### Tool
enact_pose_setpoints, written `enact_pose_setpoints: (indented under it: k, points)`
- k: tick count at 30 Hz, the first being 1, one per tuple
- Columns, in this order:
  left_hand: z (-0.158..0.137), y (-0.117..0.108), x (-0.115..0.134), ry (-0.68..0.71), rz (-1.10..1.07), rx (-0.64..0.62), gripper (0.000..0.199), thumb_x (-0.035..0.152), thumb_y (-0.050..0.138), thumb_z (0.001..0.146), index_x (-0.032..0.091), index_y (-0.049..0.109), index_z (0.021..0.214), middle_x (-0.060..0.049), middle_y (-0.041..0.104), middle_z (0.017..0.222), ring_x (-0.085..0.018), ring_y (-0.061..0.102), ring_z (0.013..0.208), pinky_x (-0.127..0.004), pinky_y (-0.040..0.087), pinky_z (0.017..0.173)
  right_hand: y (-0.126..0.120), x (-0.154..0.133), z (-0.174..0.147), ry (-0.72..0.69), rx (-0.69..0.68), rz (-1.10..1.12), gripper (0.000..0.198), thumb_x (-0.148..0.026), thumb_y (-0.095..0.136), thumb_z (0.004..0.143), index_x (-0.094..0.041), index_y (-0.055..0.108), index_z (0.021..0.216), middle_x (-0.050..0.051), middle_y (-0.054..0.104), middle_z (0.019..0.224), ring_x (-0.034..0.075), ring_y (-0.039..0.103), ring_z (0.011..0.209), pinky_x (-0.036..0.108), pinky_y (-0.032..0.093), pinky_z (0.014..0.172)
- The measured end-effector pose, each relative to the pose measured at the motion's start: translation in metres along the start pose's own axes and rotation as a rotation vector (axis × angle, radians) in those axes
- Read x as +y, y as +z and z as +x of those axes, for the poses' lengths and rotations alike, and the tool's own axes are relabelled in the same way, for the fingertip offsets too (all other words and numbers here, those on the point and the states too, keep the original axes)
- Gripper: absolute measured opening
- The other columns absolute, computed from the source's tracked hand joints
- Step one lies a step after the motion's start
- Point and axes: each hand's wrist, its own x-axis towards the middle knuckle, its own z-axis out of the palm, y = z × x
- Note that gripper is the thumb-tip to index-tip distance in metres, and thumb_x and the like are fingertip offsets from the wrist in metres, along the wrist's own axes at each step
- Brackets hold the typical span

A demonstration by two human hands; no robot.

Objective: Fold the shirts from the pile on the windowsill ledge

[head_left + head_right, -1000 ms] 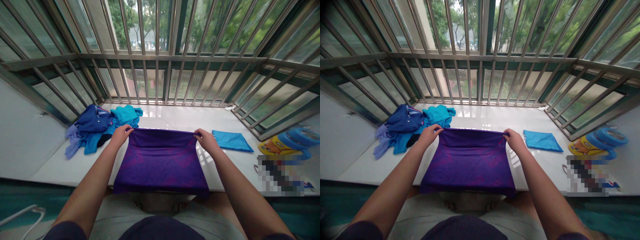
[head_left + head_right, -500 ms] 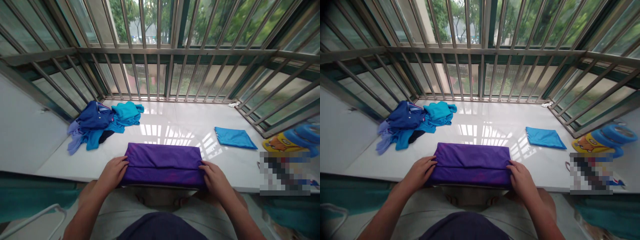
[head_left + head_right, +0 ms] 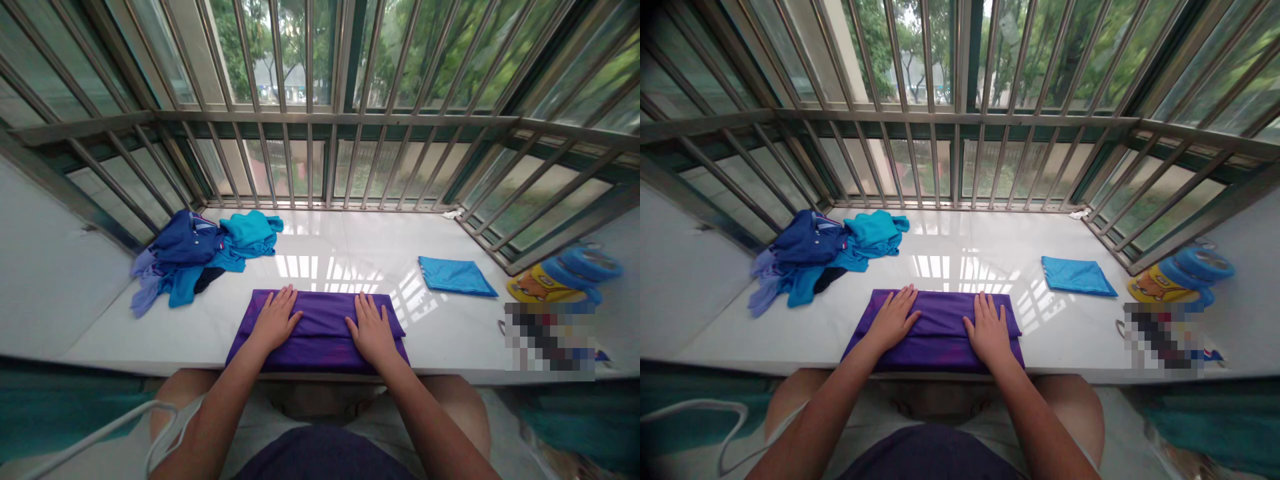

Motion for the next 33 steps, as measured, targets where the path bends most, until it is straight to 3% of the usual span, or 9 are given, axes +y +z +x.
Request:
enact_pose_setpoints:
  k: [3, 6, 8, 11, 14, 19, 25, 30, 33]
  points:
    - [-0.013, -0.018, -0.016, -0.101, 0.008, 0.082, 0.053, 0.037, 0.041, 0.111, 0.016, 0.054, 0.158, -0.018, 0.053, 0.167, -0.032, 0.05, 0.155, -0.05, 0.042, 0.126, -0.01, 0.018, -0.015, 0.037, 0.09, 0.0, 0.057, -0.041, 0.044, 0.112, -0.015, 0.05, 0.163, 0.019, 0.046, 0.171, 0.035, 0.041, 0.158, 0.057, 0.033, 0.129]
    - [-0.037, -0.044, -0.032, -0.396, 0.085, 0.173, 0.053, 0.045, 0.04, 0.111, 0.009, 0.062, 0.143, -0.025, 0.071, 0.139, -0.037, 0.068, 0.128, -0.047, 0.053, 0.108, -0.027, 0.043, -0.034, 0.275, 0.185, -0.044, 0.051, -0.041, 0.042, 0.113, -0.011, 0.057, 0.151, 0.025, 0.066, 0.145, 0.037, 0.065, 0.13, 0.049, 0.052, 0.106]
    - [-0.053, -0.056, -0.04, -0.583, 0.113, 0.115, 0.058, 0.054, 0.043, 0.109, 0.008, 0.061, 0.139, -0.024, 0.077, 0.119, -0.04, 0.074, 0.11, -0.047, 0.056, 0.094, -0.035, 0.057, -0.043, 0.41, 0.114, -0.041, 0.048, -0.043, 0.047, 0.111, -0.01, 0.059, 0.144, 0.025, 0.072, 0.129, 0.037, 0.071, 0.114, 0.045, 0.054, 0.092]
    - [-0.068, -0.061, -0.046, -0.677, 0.018, -0.066, 0.047, 0.048, 0.049, 0.107, 0.014, 0.059, 0.139, -0.017, 0.08, 0.101, -0.036, 0.077, 0.094, -0.04, 0.054, 0.079, -0.038, 0.069, -0.048, 0.461, -0.05, 0.114, 0.034, -0.04, 0.053, 0.11, -0.015, 0.065, 0.13, 0.016, 0.078, 0.113, 0.03, 0.076, 0.102, 0.036, 0.051, 0.082]
    - [-0.069, -0.06, -0.05, -0.645, -0.11, -0.086, 0.028, 0.033, 0.053, 0.105, 0.022, 0.062, 0.129, -0.008, 0.08, 0.096, -0.03, 0.077, 0.09, -0.034, 0.049, 0.075, -0.042, 0.07, -0.048, 0.516, -0.045, 0.211, 0.026, -0.042, 0.053, 0.109, -0.021, 0.069, 0.114, 0.01, 0.079, 0.101, 0.027, 0.077, 0.094, 0.033, 0.047, 0.075]
    - [-0.067, -0.055, -0.067, -0.618, -0.252, 0.057, 0.021, 0.037, 0.055, 0.103, 0.025, 0.066, 0.117, -0.005, 0.08, 0.093, -0.026, 0.076, 0.084, -0.032, 0.048, 0.073, -0.05, 0.072, -0.055, 0.492, 0.08, 0.262, 0.029, -0.049, 0.054, 0.106, -0.026, 0.069, 0.1, 0.009, 0.08, 0.093, 0.028, 0.077, 0.086, 0.033, 0.047, 0.069]
    - [-0.075, -0.038, -0.084, -0.538, -0.175, 0.012, 0.021, 0.034, 0.054, 0.101, 0.023, 0.069, 0.109, -0.006, 0.078, 0.084, -0.026, 0.075, 0.081, -0.033, 0.05, 0.072, -0.034, 0.08, -0.069, 0.375, -0.082, 0.11, 0.025, -0.044, 0.06, 0.104, -0.024, 0.068, 0.09, 0.01, 0.076, 0.086, 0.028, 0.075, 0.078, 0.033, 0.046, 0.064]
    - [-0.062, -0.04, -0.085, -0.38, -0.076, 0.142, 0.033, 0.033, 0.048, 0.102, 0.019, 0.071, 0.121, -0.015, 0.078, 0.113, -0.032, 0.074, 0.106, -0.044, 0.056, 0.098, -0.029, 0.085, -0.064, 0.273, 0.103, -0.008, 0.031, -0.043, 0.052, 0.109, -0.019, 0.071, 0.103, 0.017, 0.074, 0.1, 0.032, 0.074, 0.089, 0.041, 0.054, 0.079]
    - [-0.034, -0.044, -0.087, -0.213, -0.148, 0.128, 0.037, 0.034, 0.048, 0.102, 0.019, 0.07, 0.127, -0.017, 0.076, 0.13, -0.033, 0.07, 0.123, -0.049, 0.052, 0.112, -0.032, 0.086, -0.036, 0.076, 0.176, 0.013, 0.024, -0.03, 0.051, 0.108, -0.019, 0.07, 0.117, 0.018, 0.074, 0.117, 0.033, 0.072, 0.107, 0.044, 0.056, 0.095]
